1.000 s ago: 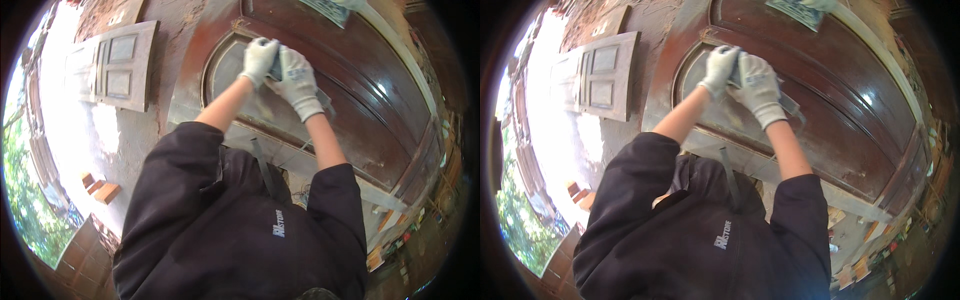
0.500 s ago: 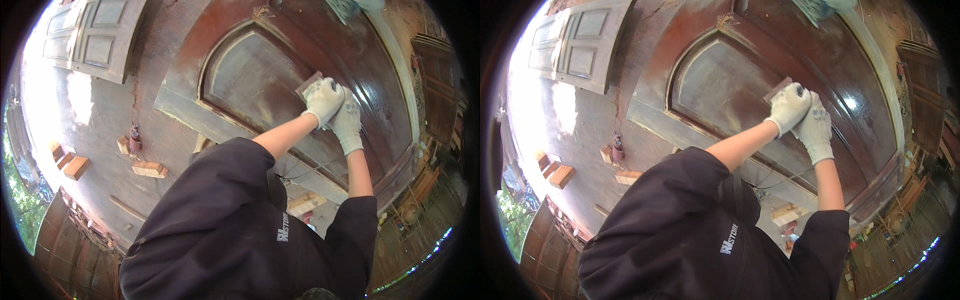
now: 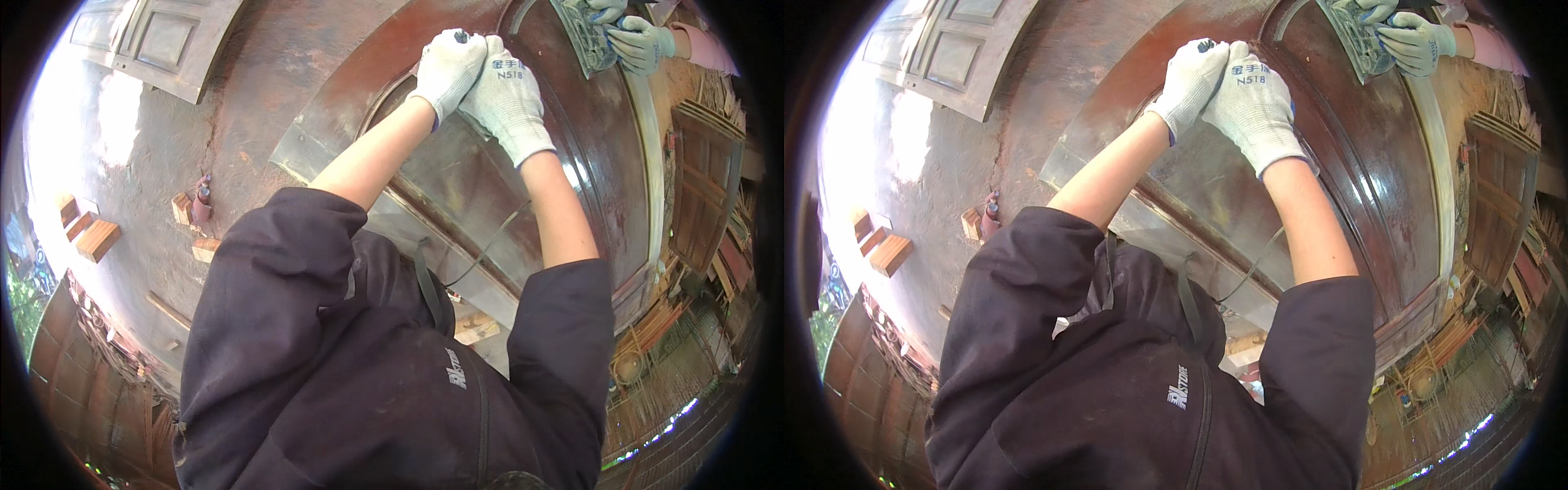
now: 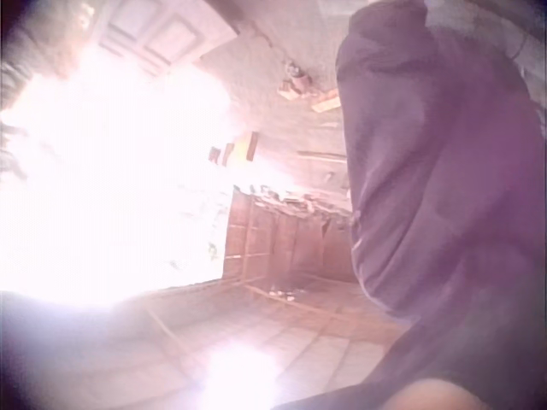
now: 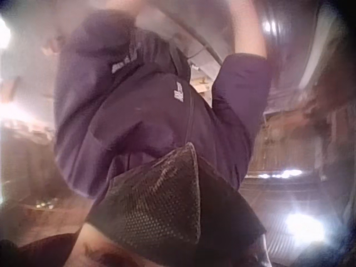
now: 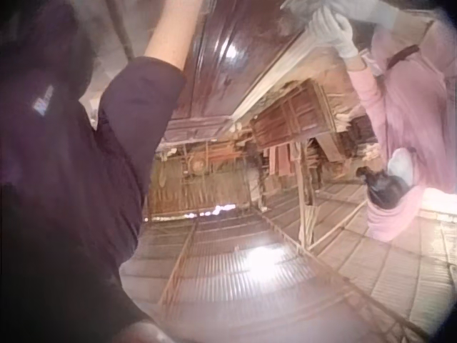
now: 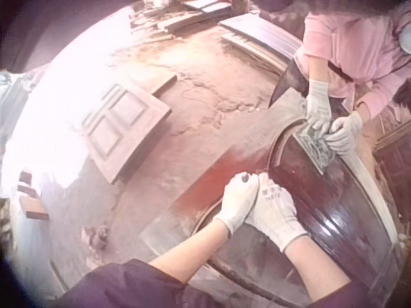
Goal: The person sands a large wooden door with a handheld sanding block, moving systematically across panels and edges. The door is positioned vertically, and the person adjusts their stance to reach different areas.
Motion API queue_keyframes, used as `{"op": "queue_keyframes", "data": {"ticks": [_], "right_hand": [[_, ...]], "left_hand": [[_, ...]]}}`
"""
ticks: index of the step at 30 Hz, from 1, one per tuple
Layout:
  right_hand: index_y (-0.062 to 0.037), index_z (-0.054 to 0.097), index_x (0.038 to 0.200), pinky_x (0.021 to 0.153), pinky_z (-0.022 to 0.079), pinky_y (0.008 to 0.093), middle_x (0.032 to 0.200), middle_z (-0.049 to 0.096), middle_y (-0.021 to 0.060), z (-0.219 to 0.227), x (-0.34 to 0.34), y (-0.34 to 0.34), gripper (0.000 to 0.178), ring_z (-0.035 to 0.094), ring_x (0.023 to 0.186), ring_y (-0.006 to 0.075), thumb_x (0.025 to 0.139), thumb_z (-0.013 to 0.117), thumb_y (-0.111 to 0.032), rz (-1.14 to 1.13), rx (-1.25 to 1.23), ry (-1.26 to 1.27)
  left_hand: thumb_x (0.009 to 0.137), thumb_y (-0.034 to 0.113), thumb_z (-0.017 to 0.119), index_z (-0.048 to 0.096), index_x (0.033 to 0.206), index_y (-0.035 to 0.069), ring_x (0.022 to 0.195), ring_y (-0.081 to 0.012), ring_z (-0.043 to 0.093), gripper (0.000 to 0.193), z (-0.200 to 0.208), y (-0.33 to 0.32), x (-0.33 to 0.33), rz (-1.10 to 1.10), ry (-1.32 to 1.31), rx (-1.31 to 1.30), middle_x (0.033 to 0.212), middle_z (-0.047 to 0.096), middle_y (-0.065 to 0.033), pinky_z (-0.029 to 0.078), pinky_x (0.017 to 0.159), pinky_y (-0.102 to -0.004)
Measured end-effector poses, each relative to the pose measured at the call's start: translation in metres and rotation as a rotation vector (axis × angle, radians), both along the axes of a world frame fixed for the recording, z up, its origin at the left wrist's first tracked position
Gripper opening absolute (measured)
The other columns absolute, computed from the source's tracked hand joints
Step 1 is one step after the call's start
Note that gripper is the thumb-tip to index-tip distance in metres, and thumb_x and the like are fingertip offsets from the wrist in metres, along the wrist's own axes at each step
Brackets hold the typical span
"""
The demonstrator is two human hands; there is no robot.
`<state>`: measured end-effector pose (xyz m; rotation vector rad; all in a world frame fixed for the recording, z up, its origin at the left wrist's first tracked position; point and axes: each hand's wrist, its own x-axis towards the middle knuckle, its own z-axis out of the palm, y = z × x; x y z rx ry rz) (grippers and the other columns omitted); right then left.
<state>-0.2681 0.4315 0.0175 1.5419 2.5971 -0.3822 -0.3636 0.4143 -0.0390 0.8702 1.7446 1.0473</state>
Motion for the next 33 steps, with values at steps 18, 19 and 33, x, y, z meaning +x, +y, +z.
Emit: {"op": "queue_keyframes", "data": {"ticks": [18,19,33], "right_hand": [[-0.0128,0.037,0.152,0.108,0.045,0.0398,0.144,0.056,0.0147,-0.020,0.308,-0.123,0.093,0.054,0.133,0.0270,0.073,0.087,-0.018,-0.253,-0.456,0.234],[-0.0128,0.037,0.152,0.108,0.046,0.0398,0.142,0.057,0.0144,-0.017,0.311,-0.124,0.092,0.056,0.131,0.0272,0.074,0.086,-0.018,-0.253,-0.455,0.183],[-0.0010,0.050,0.140,0.102,0.050,0.0418,0.131,0.063,0.0216,-0.026,0.152,-0.029,0.082,0.061,0.123,0.0336,0.069,0.085,-0.024,-0.336,-0.486,-0.134]], "left_hand": [[0.089,0.044,0.060,0.068,0.094,0.006,0.099,-0.0360,0.068,0.039,0.023,-0.106,0.219,0.003,-0.168,-0.187,0.101,0.072,-0.0179,0.052,0.088,-0.0442],[0.088,0.044,0.062,0.067,0.093,0.008,0.094,-0.0348,0.068,0.036,0.025,-0.108,0.223,0.008,-0.183,-0.197,0.096,0.070,-0.0161,0.053,0.085,-0.0443],[0.080,0.038,0.067,0.069,0.082,0.007,0.080,-0.0328,0.068,0.031,0.003,-0.021,0.061,0.062,-0.178,-0.015,0.085,0.070,-0.0168,0.053,0.074,-0.0424]]}}
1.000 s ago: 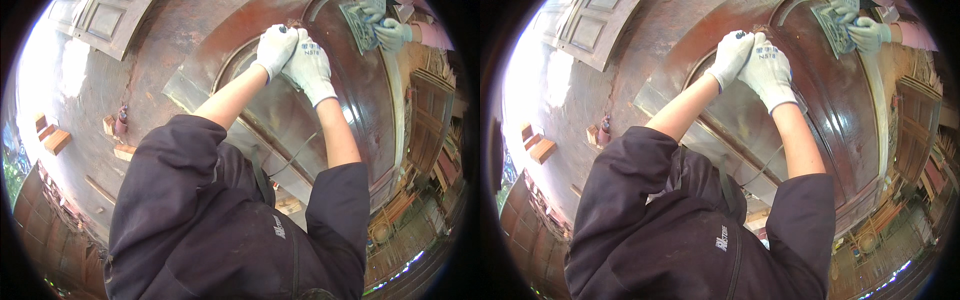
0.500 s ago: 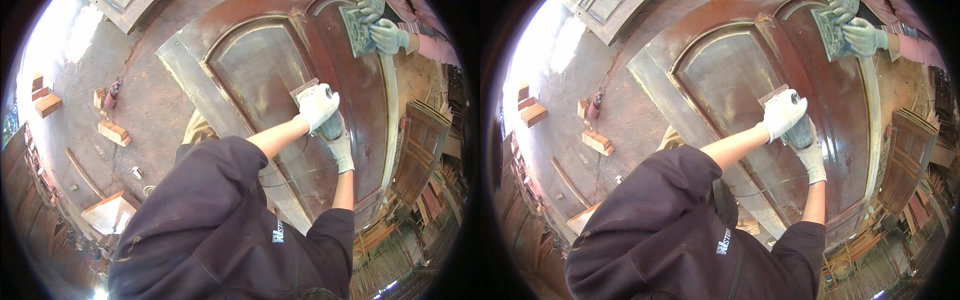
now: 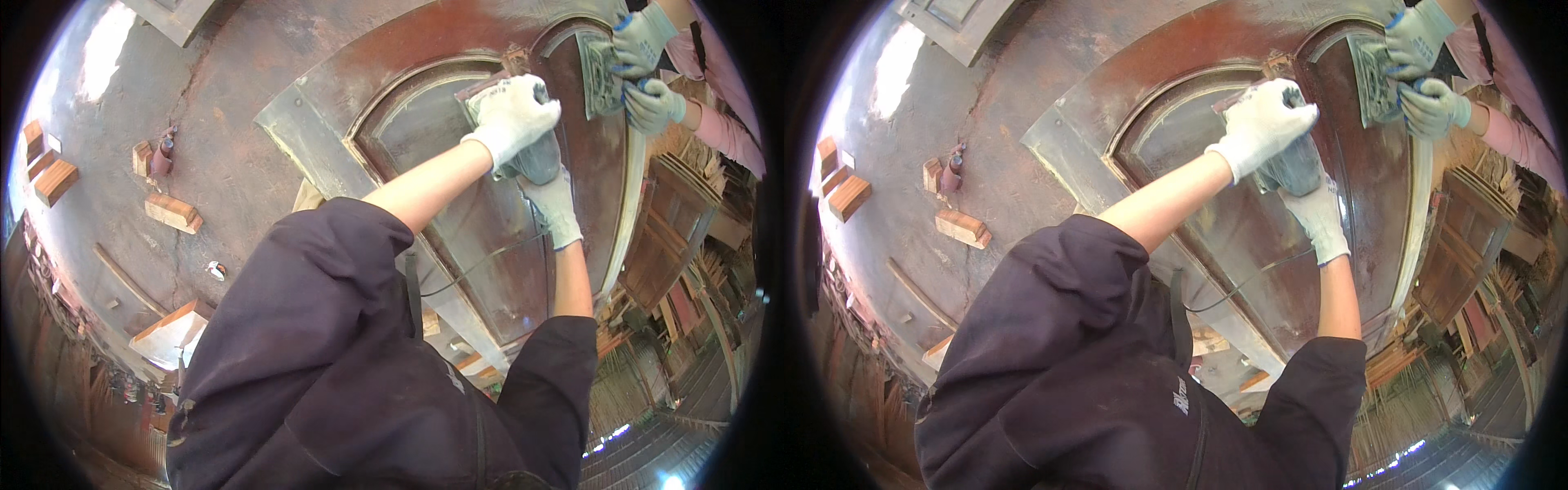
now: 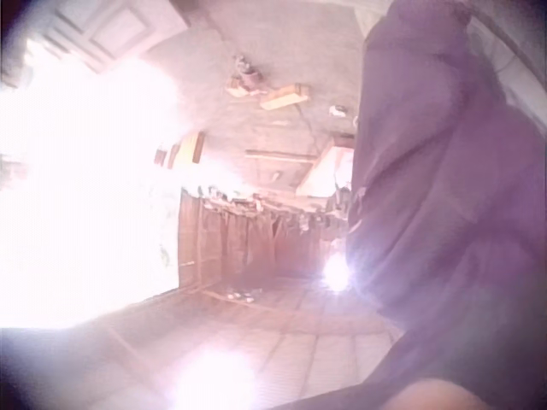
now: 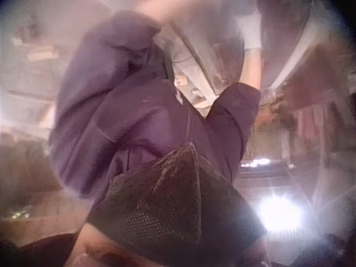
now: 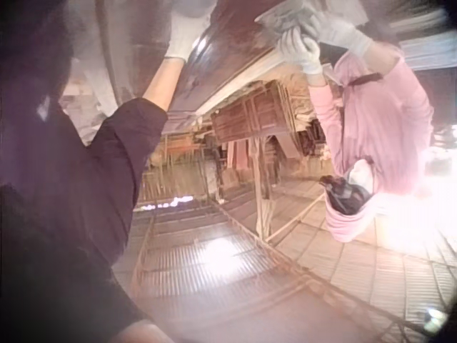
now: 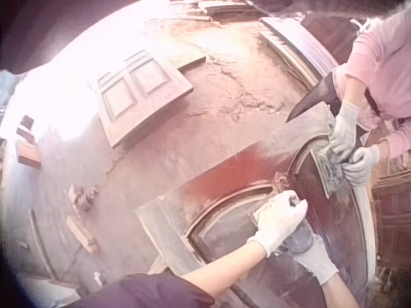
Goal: The person sands a large wooden door with a handheld sanding block, moving systematically across panels and edges. The door is positioned vertically, and the person adjusts their stance to reach different areas.
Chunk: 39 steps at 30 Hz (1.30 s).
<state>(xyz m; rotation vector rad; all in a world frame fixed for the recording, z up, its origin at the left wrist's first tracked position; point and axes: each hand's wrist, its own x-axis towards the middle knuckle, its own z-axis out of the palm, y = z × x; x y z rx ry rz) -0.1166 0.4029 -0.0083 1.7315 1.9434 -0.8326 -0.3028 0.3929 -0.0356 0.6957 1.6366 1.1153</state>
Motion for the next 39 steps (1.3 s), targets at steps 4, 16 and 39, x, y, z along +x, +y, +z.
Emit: {"op": "queue_keyframes", "data": {"ticks": [4,16,39], "right_hand": [[-0.0006,0.049,0.142,0.105,0.048,0.0396,0.133,0.063,0.0195,0.012,0.031,-0.024,0.082,0.061,0.125,0.0310,0.071,0.084,-0.024,0.045,-0.025,0.017],[-0.0022,0.050,0.141,0.101,0.050,0.0411,0.129,0.065,0.0206,0.002,0.013,-0.012,0.081,0.064,0.118,0.0336,0.071,0.084,-0.024,0.029,0.012,0.061],[-0.0021,0.050,0.141,0.103,0.050,0.0422,0.130,0.064,0.0234,0.009,-0.013,-0.018,0.082,0.062,0.122,0.0340,0.070,0.083,-0.028,-0.069,0.017,-0.013]], "left_hand": [[0.080,0.039,0.065,0.068,0.081,0.009,0.081,-0.0353,0.069,0.030,0.008,-0.017,0.019,-0.107,-0.051,-0.086,0.085,0.071,-0.0165,0.053,0.073,-0.0456],[0.080,0.042,0.067,0.069,0.086,0.009,0.085,-0.0338,0.069,0.033,0.007,0.002,-0.018,-0.133,-0.048,-0.086,0.088,0.071,-0.0151,0.054,0.077,-0.0448],[0.081,0.046,0.064,0.072,0.099,0.011,0.099,-0.0346,0.069,0.040,0.013,0.008,-0.031,-0.267,-0.055,-0.135,0.104,0.072,-0.0168,0.054,0.086,-0.0452]]}}
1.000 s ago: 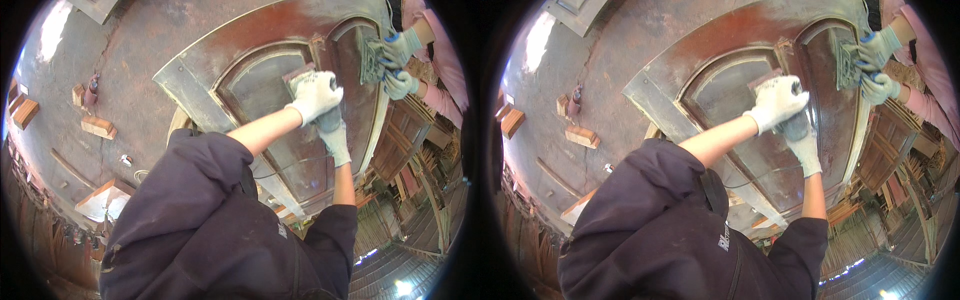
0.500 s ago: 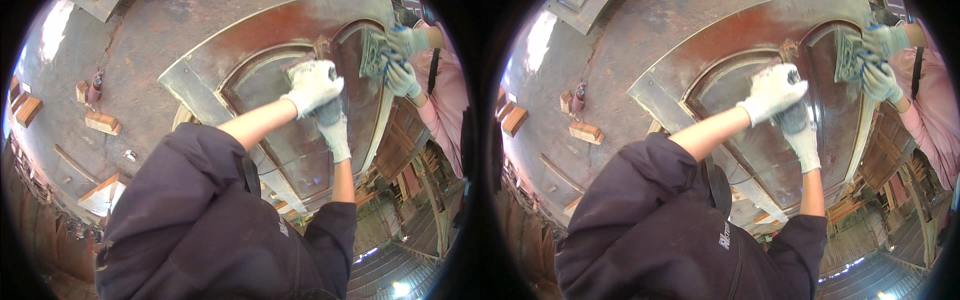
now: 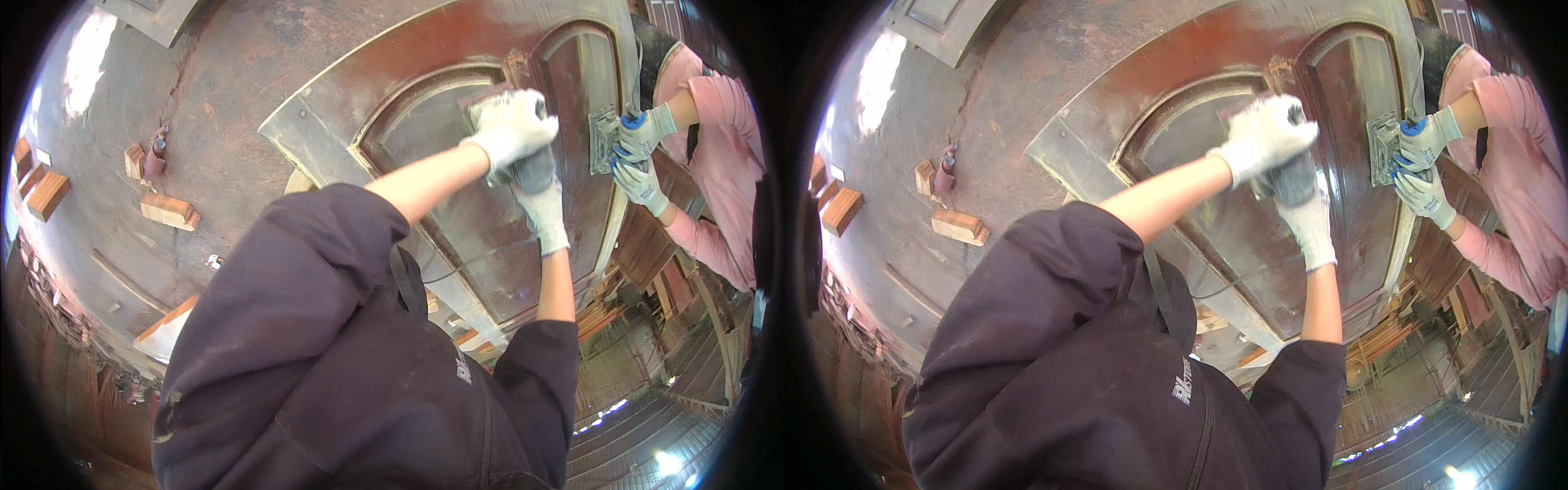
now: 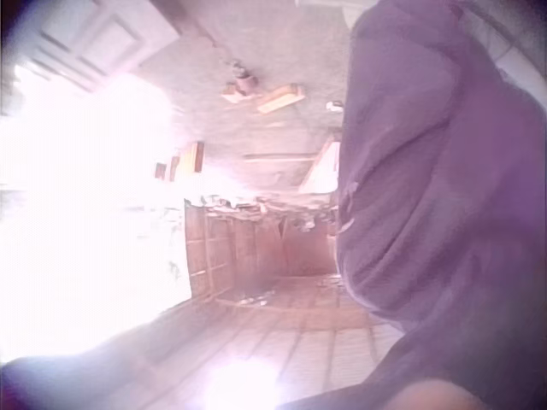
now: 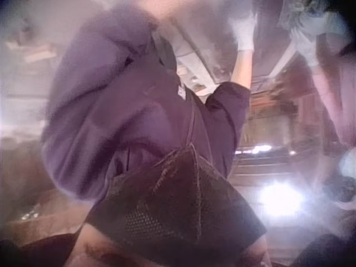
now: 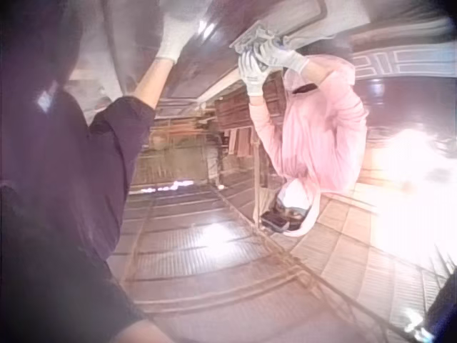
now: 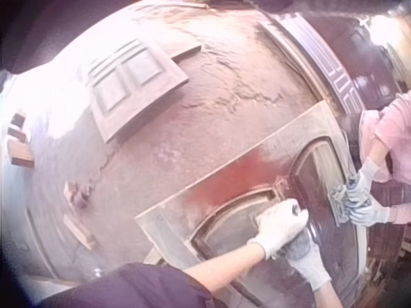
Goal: The person sands a large wooden door with a handheld sanding block, moving systematically across panels and edges. The door is positioned vertically, and the person adjusts their stance to reach different areas.
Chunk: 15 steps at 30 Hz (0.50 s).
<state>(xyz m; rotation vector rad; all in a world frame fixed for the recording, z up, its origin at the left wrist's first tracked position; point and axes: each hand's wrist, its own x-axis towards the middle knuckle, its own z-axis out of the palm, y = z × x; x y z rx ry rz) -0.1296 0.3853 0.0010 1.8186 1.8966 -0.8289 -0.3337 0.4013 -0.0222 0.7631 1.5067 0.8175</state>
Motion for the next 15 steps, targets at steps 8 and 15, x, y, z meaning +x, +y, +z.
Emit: {"op": "queue_keyframes", "data": {"ticks": [8,15], "right_hand": [[0.0027,0.049,0.139,0.105,0.048,0.0412,0.133,0.061,0.0227,-0.011,0.007,-0.062,0.084,0.060,0.124,0.0333,0.071,0.084,-0.032,0.017,0.085,0.174],[-0.0018,0.044,0.145,0.110,0.043,0.0381,0.142,0.055,0.0188,-0.008,0.022,-0.128,0.086,0.053,0.132,0.0293,0.072,0.084,-0.025,-0.076,-0.023,0.297]], "left_hand": [[0.082,0.044,0.066,0.070,0.091,0.011,0.093,-0.0333,0.068,0.035,-0.004,-0.048,0.016,-0.024,0.096,0.105,0.091,0.070,-0.0153,0.053,0.085,-0.0437],[0.082,0.042,0.068,0.066,0.085,0.009,0.095,-0.0330,0.066,0.033,-0.005,-0.109,0.036,0.012,-0.010,0.017,0.094,0.069,-0.0144,0.052,0.083,-0.0454]]}}
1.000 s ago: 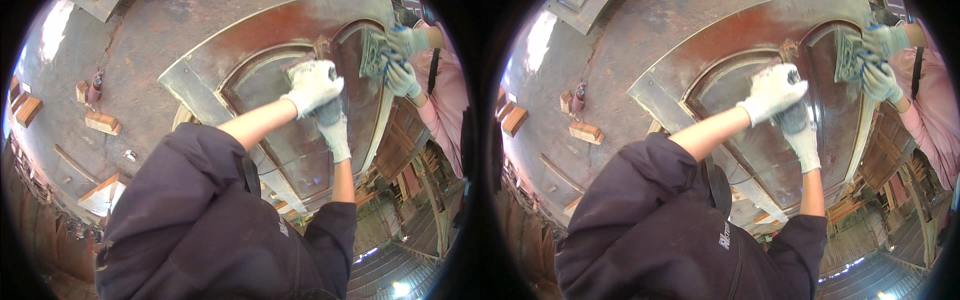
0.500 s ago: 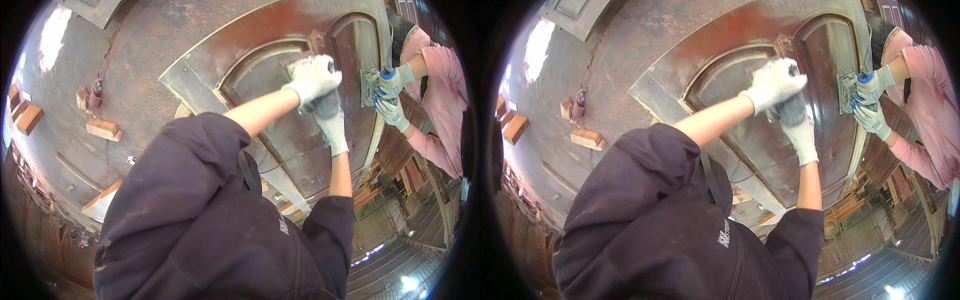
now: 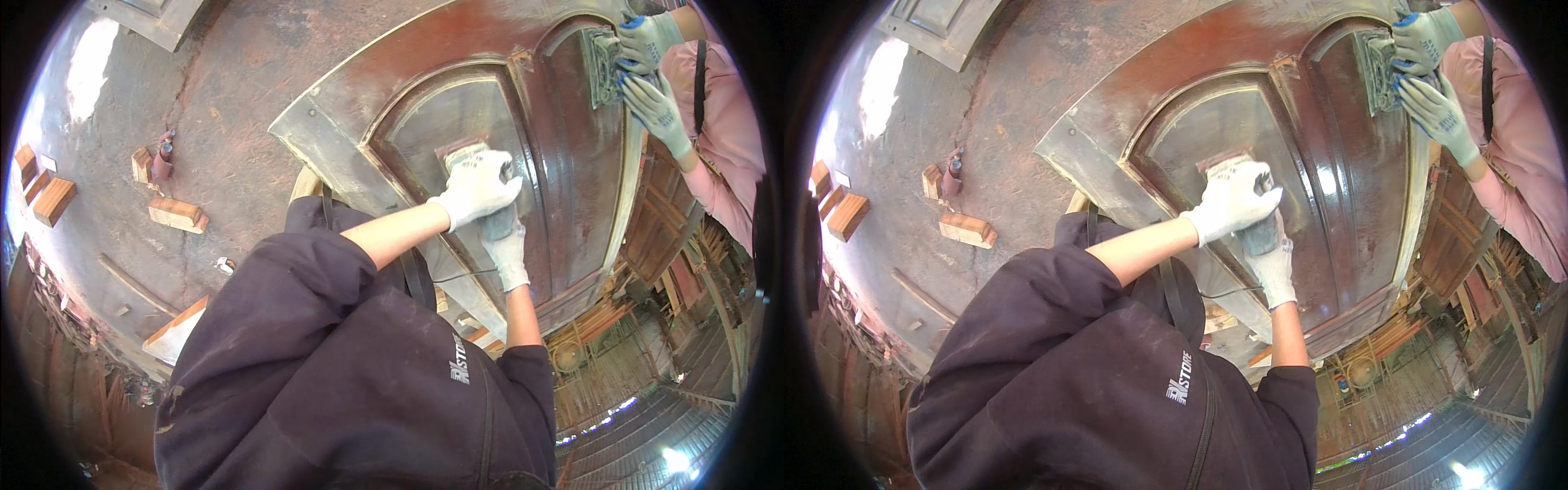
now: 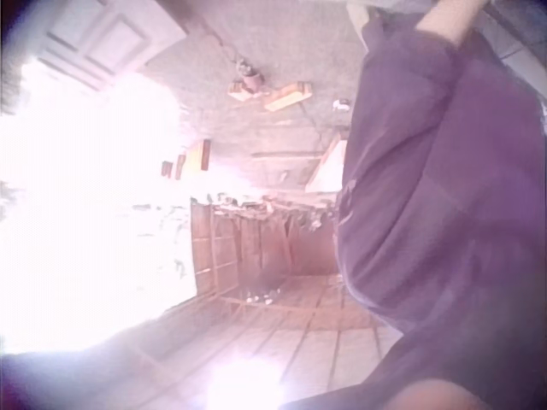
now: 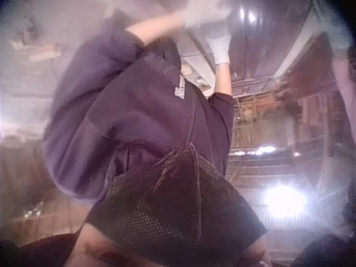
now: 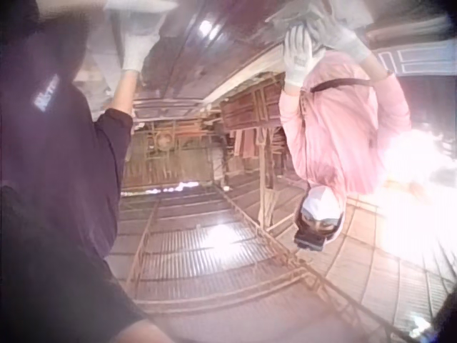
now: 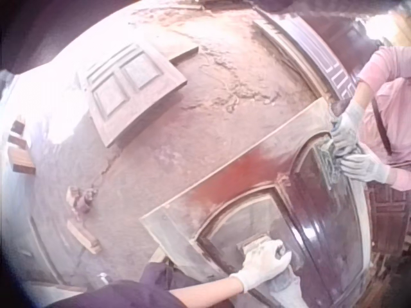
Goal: The person sands a large wooden door with a handheld sanding block, moving systematically across panels and edges. The door is positioned vertically, and the person adjusts their stance to reach different areas.
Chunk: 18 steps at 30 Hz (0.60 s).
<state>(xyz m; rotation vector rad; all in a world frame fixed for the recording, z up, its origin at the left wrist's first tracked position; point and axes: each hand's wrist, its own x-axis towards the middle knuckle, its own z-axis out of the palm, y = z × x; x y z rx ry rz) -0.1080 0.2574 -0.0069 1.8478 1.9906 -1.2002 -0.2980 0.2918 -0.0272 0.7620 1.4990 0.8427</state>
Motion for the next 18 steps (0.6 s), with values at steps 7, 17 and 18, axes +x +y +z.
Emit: {"op": "queue_keyframes", "data": {"ticks": [7,17,18], "right_hand": [[-0.0020,0.043,0.147,0.107,0.048,0.0408,0.136,0.060,0.0231,0.017,-0.068,0.060,0.087,0.059,0.127,0.0323,0.070,0.082,-0.014,-0.034,0.022,-0.218],[0.0013,0.046,0.139,0.102,0.049,0.0373,0.134,0.061,0.0189,0.008,-0.064,-0.005,0.074,0.061,0.122,0.0273,0.077,0.081,-0.019,0.010,0.005,0.056],[0.0045,0.048,0.136,0.100,0.050,0.0372,0.124,0.067,0.0193,0.009,-0.073,0.004,0.076,0.066,0.115,0.0251,0.074,0.084,-0.019,-0.050,0.056,0.077]], "left_hand": [[0.082,0.043,0.066,0.068,0.087,0.007,0.090,-0.0349,0.068,0.036,-0.005,0.053,-0.040,0.049,0.064,0.119,0.095,0.071,-0.0171,0.053,0.079,-0.0446],[0.082,0.038,0.071,0.067,0.084,0.007,0.089,-0.0322,0.067,0.031,-0.002,-0.017,-0.047,-0.045,0.010,-0.010,0.089,0.068,-0.0161,0.052,0.081,-0.0434],[0.082,0.038,0.070,0.067,0.083,0.007,0.088,-0.0330,0.067,0.031,-0.006,-0.006,-0.047,0.021,0.083,0.079,0.088,0.068,-0.0164,0.052,0.081,-0.0433]]}}
